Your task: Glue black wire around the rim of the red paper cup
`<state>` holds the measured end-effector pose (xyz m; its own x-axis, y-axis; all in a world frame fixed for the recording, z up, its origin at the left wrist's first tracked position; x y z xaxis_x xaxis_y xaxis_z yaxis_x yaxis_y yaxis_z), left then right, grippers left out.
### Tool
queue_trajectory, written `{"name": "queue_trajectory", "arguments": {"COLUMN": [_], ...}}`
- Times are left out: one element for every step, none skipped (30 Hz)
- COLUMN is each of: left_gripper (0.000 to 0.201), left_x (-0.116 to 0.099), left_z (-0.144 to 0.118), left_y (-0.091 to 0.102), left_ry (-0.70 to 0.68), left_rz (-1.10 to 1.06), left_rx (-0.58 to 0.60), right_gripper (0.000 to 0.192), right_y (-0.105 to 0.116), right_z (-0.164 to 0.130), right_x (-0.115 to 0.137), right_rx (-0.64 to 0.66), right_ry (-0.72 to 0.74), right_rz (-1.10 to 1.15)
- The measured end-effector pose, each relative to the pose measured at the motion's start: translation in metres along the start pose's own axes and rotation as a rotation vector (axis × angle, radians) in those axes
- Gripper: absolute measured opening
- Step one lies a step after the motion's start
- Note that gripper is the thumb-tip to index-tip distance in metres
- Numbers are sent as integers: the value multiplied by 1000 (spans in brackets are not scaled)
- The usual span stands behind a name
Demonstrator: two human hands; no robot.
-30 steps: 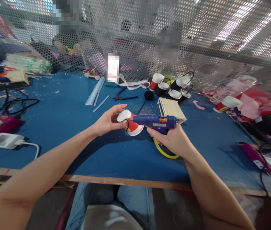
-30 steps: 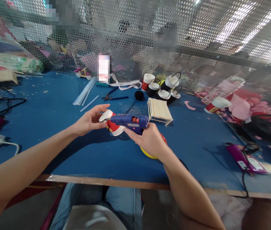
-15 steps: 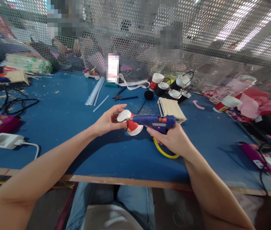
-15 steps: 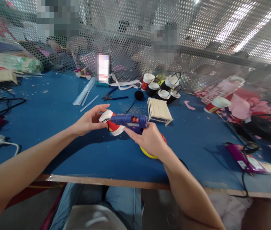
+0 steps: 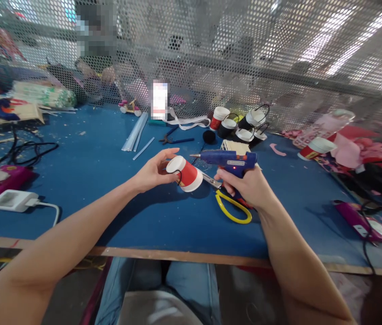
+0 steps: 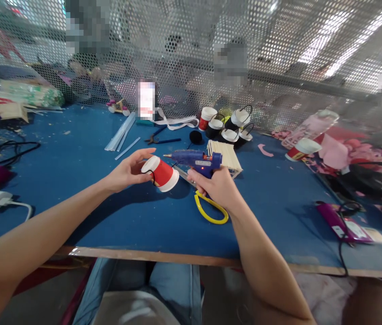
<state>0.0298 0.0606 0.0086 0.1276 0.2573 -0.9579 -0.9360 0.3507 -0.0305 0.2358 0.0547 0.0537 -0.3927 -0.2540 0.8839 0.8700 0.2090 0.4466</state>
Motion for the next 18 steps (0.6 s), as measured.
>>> {"name": "queue_trajectory", "arguments": {"left_gripper": [65, 64, 64, 64, 64, 63, 63, 63, 64, 64, 65, 65, 65, 65, 64, 64, 63, 63], "left_x": [-1, -1, -2, -3, -4, -4, -4, -4, -4, -4, -4, -3, -3, -3, -3, -3, -4, -5], "left_z": [0, 0, 0, -1, -1, -1, -1, -1, -1, -1, -1, -1, -1, -2, -2, -3, -3, -3], "left_y": [0, 0, 0, -1, -1, 0, 0, 1, 1, 2, 2, 3, 3, 2, 2, 1, 1, 0], "left_ry": [2, 4, 5, 6, 8, 11, 14, 15, 15, 11, 5, -1, -5, -8, -11, -14, -17, -21], "left_rz": [0, 0, 2, 6, 14, 23, 35, 48, 64, 84, 109, 140, 174, 210, 242, 268, 288, 303], "left_rx": [-4, -7, -10, -14, -17, -21, -27, -31, -36, -36, -35, -30, -22, -12, -1, 11, 21, 28], "right_gripper": [26, 25, 24, 23, 22, 23, 23, 24, 27, 29, 31, 32, 33, 35, 38, 40, 42, 44], "right_y": [1, 2, 5, 8, 14, 21, 30, 41, 51, 62, 74, 85, 93, 99, 104, 108, 111, 113], "right_z": [2, 4, 6, 9, 12, 15, 19, 22, 25, 28, 30, 32, 35, 38, 41, 44, 45, 46], "right_x": [-2, -3, -5, -8, -10, -14, -19, -25, -34, -42, -50, -56, -62, -66, -69, -71, -72, -73], "right_rx": [0, -8, -27, -58, -107, -169, -238, -320, -385, -448, -527, -581, -582, -577, -573, -573, -581, -594], "right_ry": [-5, -14, -24, -33, -37, -38, -36, -33, -45, -68, -89, -112, -144, -176, -202, -223, -240, -258], "right_rz": [42, 75, 98, 111, 119, 125, 130, 131, 117, 64, -39, -175, -320, -468, -605, -715, -788, -829]}}
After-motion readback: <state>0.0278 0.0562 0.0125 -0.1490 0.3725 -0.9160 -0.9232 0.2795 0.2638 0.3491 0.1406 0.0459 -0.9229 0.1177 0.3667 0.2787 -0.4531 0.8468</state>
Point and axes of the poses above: each hand's wrist, its own z-axis towards the middle knuckle, its own y-axis out of the back of the hand, x = y × z, the point moved 7 cm from there along z, towards the middle knuckle, and after that the axes turned 1 degree about -x, right-handed, at the moved point
